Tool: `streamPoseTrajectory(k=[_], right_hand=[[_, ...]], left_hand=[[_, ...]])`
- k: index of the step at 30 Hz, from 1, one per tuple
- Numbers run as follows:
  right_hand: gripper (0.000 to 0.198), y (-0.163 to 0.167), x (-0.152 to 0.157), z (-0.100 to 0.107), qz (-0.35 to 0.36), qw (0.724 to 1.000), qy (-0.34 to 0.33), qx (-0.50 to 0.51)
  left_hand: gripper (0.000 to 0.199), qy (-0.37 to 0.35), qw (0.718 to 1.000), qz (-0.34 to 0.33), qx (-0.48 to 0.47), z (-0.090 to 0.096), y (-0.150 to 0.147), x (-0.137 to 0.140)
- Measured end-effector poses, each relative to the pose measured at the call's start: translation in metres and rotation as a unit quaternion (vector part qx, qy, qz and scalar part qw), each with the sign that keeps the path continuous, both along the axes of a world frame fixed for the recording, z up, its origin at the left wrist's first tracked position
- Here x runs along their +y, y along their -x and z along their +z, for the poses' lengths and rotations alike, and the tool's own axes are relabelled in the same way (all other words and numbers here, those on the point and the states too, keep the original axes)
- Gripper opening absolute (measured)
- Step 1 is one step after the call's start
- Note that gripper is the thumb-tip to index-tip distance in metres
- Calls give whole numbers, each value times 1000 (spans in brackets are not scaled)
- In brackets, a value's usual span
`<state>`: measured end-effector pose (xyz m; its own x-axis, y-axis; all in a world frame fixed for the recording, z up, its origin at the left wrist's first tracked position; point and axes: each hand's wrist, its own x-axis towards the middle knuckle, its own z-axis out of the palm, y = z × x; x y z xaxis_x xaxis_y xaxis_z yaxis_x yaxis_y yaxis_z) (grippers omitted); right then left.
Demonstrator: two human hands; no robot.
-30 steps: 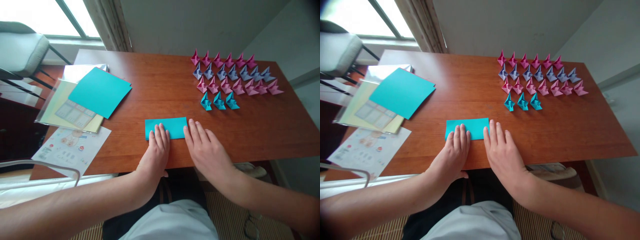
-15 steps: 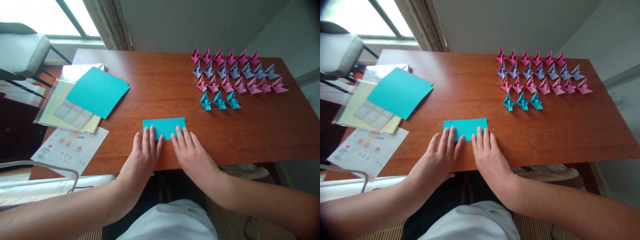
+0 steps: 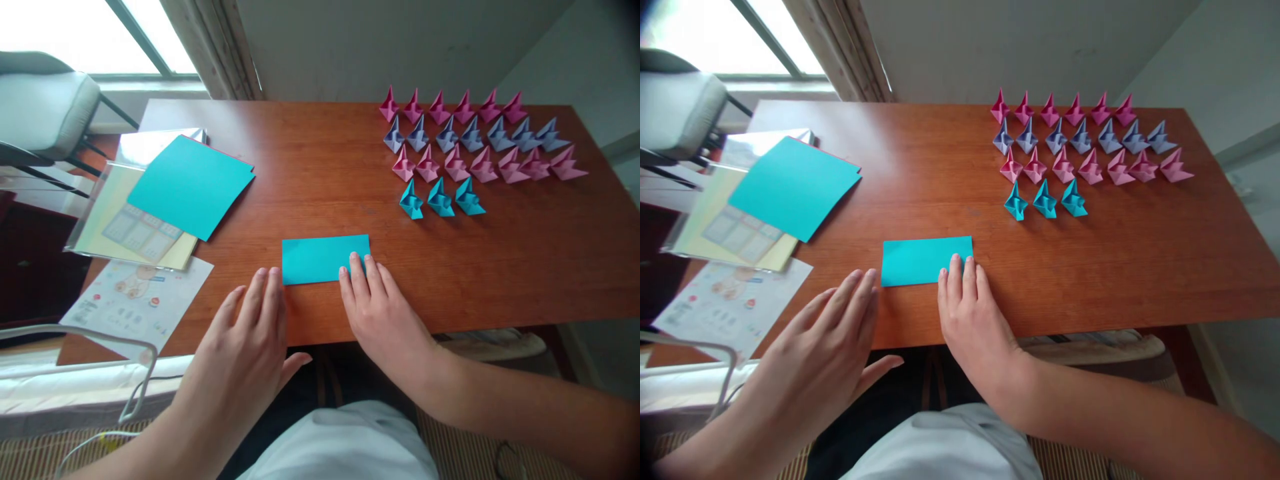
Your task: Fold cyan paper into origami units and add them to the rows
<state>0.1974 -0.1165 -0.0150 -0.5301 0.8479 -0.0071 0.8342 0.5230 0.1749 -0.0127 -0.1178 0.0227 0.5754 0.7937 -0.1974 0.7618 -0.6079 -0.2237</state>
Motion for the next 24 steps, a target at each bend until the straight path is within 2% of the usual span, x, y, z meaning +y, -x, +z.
streamPoseTrajectory(k=[3, 7, 10, 16, 24], right_hand=[[49, -1, 5, 6, 1, 1000, 2, 7], [52, -1, 7, 11, -22, 999, 25, 36], [57, 0, 3, 9, -36, 996, 55, 65], [57, -17, -5, 5, -63, 993, 72, 68], [49, -55, -8, 10, -79, 995, 42, 42]], left_hand=[[84, 8, 998, -33, -58, -10, -14, 4], [91, 12, 993, -11, -115, -32, -22, 4], [98, 12, 986, 2, -164, -41, -22, 0], [94, 20, 981, 16, -190, -43, -22, -3], [88, 0, 976, 22, -216, -47, -27, -2]])
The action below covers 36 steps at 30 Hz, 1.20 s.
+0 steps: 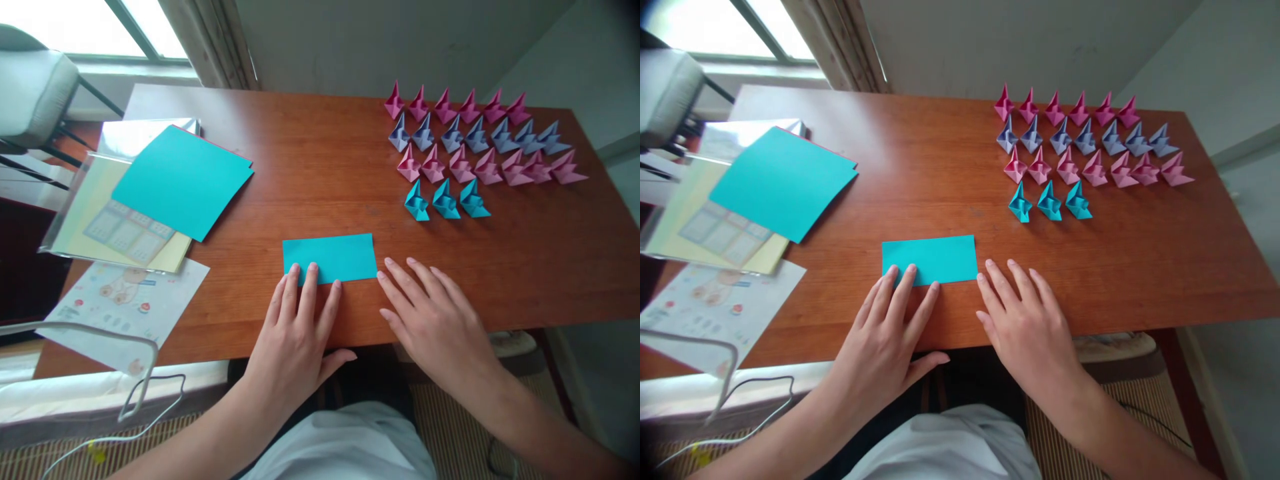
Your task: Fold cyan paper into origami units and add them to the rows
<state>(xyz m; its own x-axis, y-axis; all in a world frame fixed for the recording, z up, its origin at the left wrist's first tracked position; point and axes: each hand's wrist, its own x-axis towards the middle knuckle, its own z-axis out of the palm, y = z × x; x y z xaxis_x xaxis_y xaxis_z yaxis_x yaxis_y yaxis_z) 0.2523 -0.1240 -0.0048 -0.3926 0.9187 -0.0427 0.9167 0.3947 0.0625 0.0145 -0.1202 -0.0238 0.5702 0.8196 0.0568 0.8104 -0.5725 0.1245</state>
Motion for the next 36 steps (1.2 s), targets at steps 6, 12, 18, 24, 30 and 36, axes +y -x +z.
streamPoseTrajectory(k=[6, 12, 18, 24, 30, 36], right_hand=[[41, 10, 5, -3, 4, 998, -45, 42], [33, 21, 14, 1, -31, 996, -48, 65], [26, 21, 24, 3, -40, 996, -51, 54], [20, 20, 32, -3, 44, 994, -73, 62], [21, 14, 35, -10, 123, 983, -110, 80], [14, 19, 36, -8, 83, 972, -78, 203]], left_hand=[[89, -2, 1000, 16, -18, -1, -7, -1], [102, 5, 999, 41, 13, 3, -20, -1], [96, -15, 1000, 14, 11, 0, -12, -1], [94, -22, 999, -31, 10, -3, 5, 4], [87, -12, 997, -63, -31, -2, 17, 13], [41, -84, 989, 19, -121, 0, 10, 18]])
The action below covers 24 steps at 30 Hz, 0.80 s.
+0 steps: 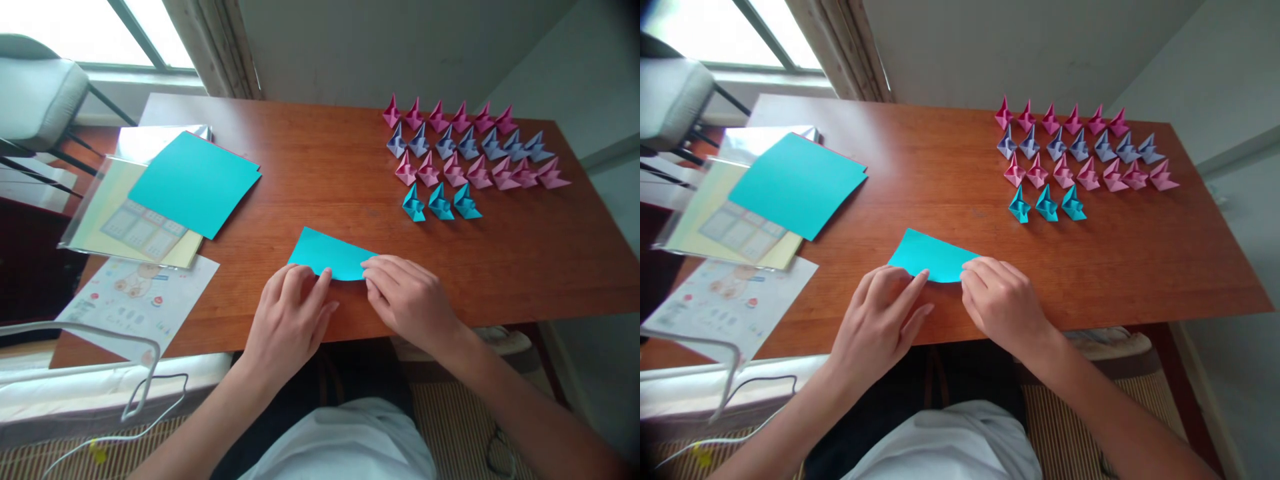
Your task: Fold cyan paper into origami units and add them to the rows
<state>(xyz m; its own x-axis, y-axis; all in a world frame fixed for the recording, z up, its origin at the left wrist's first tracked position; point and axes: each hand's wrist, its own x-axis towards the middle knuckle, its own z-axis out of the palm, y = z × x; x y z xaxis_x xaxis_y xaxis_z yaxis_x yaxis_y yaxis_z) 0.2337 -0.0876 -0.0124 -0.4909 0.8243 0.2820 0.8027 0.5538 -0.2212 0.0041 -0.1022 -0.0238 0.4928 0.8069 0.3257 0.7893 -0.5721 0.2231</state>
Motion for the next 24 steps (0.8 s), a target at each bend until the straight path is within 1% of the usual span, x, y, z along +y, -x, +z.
streamPoseTrajectory(k=[2, 5, 7, 10, 12, 14, 16, 18, 19, 20, 21, 22, 23, 24], right_hand=[[14, 4, -1, 0, -21, 998, 28, 49], [14, 10, -4, 0, -29, 987, 74, 139], [12, 12, -5, 1, -20, 971, 111, 209], [8, 13, -1, 5, -10, 939, 168, 299], [4, 12, 7, 8, -15, 917, 200, 344], [4, 10, 19, 10, -34, 901, 211, 377], [4, 7, 34, 11, -41, 903, 191, 382], [3, 5, 51, 12, -35, 915, 184, 359], [4, 4, 59, 12, -30, 915, 176, 361], [5, 4, 68, 12, -28, 909, 181, 373], [7, 4, 75, 11, -22, 898, 201, 392], [9, 5, 82, 10, -13, 881, 236, 410], [13, 6, 89, 9, -11, 863, 256, 436], [16, 8, 94, 7, -15, 850, 261, 458]], left_hand=[[32, -15, 999, 31, -25, -1, -3, 2], [26, -17, 997, 42, -58, -6, -3, 9], [23, -4, 994, 38, -98, -9, -1, 16], [19, 45, 982, 12, -184, -9, 0, 27], [11, 85, 966, 0, -243, -5, -2, 34], [9, 129, 947, 7, -294, 1, -5, 42], [11, 148, 928, 21, -342, 7, -8, 50], [13, 181, 904, 5, -388, 11, -10, 59], [15, 201, 891, -6, -408, 12, -11, 63], [17, 217, 880, -14, -422, 12, -12, 67], [17, 230, 872, -19, -431, 13, -13, 71], [17, 237, 867, -20, -438, 13, -14, 75], [16, 239, 863, -18, -445, 13, -15, 78], [15, 239, 858, -12, -455, 13, -16, 82]])
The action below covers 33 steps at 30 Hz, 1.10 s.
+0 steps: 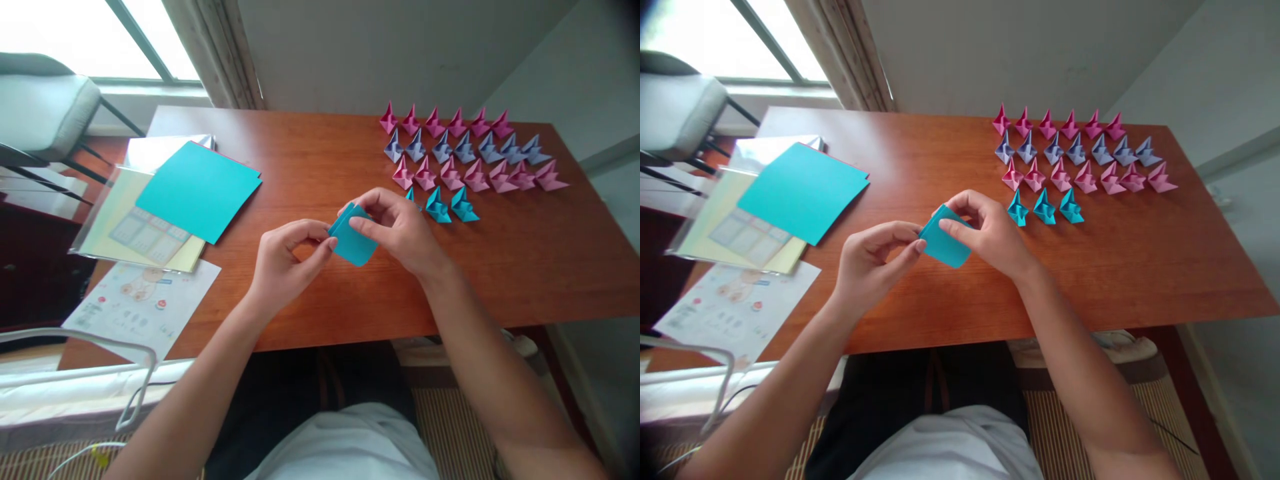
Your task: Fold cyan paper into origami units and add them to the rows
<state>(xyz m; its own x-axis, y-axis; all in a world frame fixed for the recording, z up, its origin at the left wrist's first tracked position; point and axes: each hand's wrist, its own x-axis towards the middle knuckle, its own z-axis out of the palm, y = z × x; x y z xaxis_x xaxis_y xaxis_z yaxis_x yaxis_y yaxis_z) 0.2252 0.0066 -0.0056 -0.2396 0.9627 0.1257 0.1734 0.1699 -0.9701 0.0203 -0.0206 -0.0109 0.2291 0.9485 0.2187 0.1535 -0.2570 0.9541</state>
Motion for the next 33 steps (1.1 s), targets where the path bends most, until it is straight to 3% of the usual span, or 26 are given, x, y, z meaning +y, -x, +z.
streamPoseTrajectory(k=[5, 12, 19, 24, 33], right_hand=[[33, 11, 15, -14, -56, 997, -5, 57], [27, 13, 11, -26, -65, 993, 5, 101], [15, 12, 7, -21, -103, 993, -11, 60], [9, 10, 3, -15, -89, 995, -44, 30], [10, 11, 2, -13, -88, 995, -27, 32]], left_hand=[[21, 51, 994, 65, -66, 0, -11, 14], [26, 88, 992, 41, -81, -4, -16, 29], [24, 93, 989, 84, -81, -6, -12, 22], [23, 95, 989, 92, -72, -5, -10, 19], [24, 62, 992, 100, -43, -3, -11, 18]])
